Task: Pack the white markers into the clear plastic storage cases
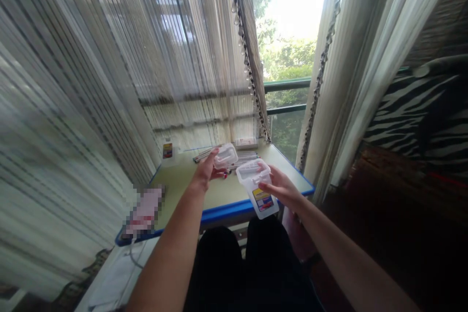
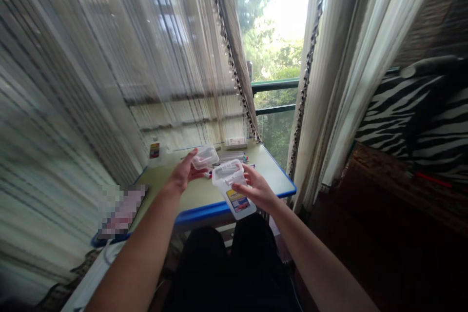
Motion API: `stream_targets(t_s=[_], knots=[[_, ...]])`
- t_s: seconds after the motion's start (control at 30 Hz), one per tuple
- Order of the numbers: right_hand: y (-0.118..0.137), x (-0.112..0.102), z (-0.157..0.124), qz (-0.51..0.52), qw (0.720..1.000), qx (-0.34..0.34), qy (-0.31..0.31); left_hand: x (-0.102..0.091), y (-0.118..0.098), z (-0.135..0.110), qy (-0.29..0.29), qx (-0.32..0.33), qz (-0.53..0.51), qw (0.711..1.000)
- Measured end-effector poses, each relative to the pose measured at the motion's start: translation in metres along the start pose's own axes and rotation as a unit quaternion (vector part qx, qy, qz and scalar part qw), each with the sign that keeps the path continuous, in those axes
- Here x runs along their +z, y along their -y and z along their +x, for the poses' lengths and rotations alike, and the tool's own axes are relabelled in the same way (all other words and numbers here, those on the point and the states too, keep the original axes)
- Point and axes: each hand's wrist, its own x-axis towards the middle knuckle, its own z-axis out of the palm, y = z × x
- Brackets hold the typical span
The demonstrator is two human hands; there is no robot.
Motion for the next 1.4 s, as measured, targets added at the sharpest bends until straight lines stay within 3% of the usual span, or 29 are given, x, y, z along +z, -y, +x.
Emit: stream_targets(t_s=[0.13, 0.23, 0.33, 0.43, 0.57, 0.67, 0.73, 0.83, 0.9, 0.97, 1.07, 1.17, 1.23, 1.33, 1.4], knots=[[-0.013, -0.009, 0.0, 0.038, 0.998, 0.03, -0.034, -0.034, 0.037, -0.003, -0.05, 0.14, 0.131, 0.98], [-0.026, -0.016, 0.005, 0.1, 0.991, 0.046, -0.073, -0.058, 0.073, -0.013, -0.078, 0.167, 0.199, 0.963], [-0.034, -0.018, 0.017, 0.122, 0.987, 0.045, -0.095, -0.075, 0.095, -0.016, -0.145, 0.172, 0.283, 0.932], [-0.034, -0.013, 0.03, 0.094, 0.99, 0.034, -0.101, -0.089, 0.1, -0.01, -0.17, 0.167, 0.37, 0.898], [-0.033, 0.005, 0.046, 0.065, 0.996, 0.034, -0.06, -0.101, 0.093, -0.004, -0.141, 0.155, 0.468, 0.859], [-0.036, 0.017, 0.055, 0.049, 0.998, 0.023, -0.041, -0.092, 0.086, -0.015, -0.172, 0.217, 0.532, 0.8], [-0.039, 0.022, 0.057, 0.039, 0.999, 0.009, -0.028, -0.075, 0.081, -0.029, -0.198, 0.29, 0.518, 0.78], [-0.041, 0.022, 0.056, 0.008, 1.0, -0.01, 0.009, -0.039, 0.068, -0.048, -0.131, 0.357, 0.429, 0.819], [-0.04, 0.018, 0.051, -0.011, 0.999, -0.026, 0.035, -0.016, 0.059, -0.054, -0.048, 0.338, 0.35, 0.872], [-0.037, 0.013, 0.047, -0.02, 0.998, -0.038, 0.049, 0.003, 0.052, -0.051, 0.078, 0.3, 0.262, 0.914], [-0.035, 0.002, 0.044, -0.03, 0.997, -0.044, 0.048, 0.018, 0.047, -0.037, 0.145, 0.272, 0.165, 0.937], [-0.04, -0.017, 0.051, -0.102, 0.992, -0.05, 0.061, 0.019, 0.045, -0.012, 0.112, 0.272, 0.082, 0.952], [-0.049, -0.03, 0.061, -0.229, 0.972, -0.045, 0.039, 0.018, 0.042, 0.007, 0.056, 0.272, 0.015, 0.961], [-0.067, -0.039, 0.075, -0.472, 0.879, -0.055, -0.037, 0.024, 0.038, 0.035, 0.009, 0.293, -0.033, 0.956], [-0.077, -0.038, 0.08, -0.575, 0.815, -0.067, -0.023, 0.031, 0.038, 0.05, 0.012, 0.308, -0.046, 0.95]])
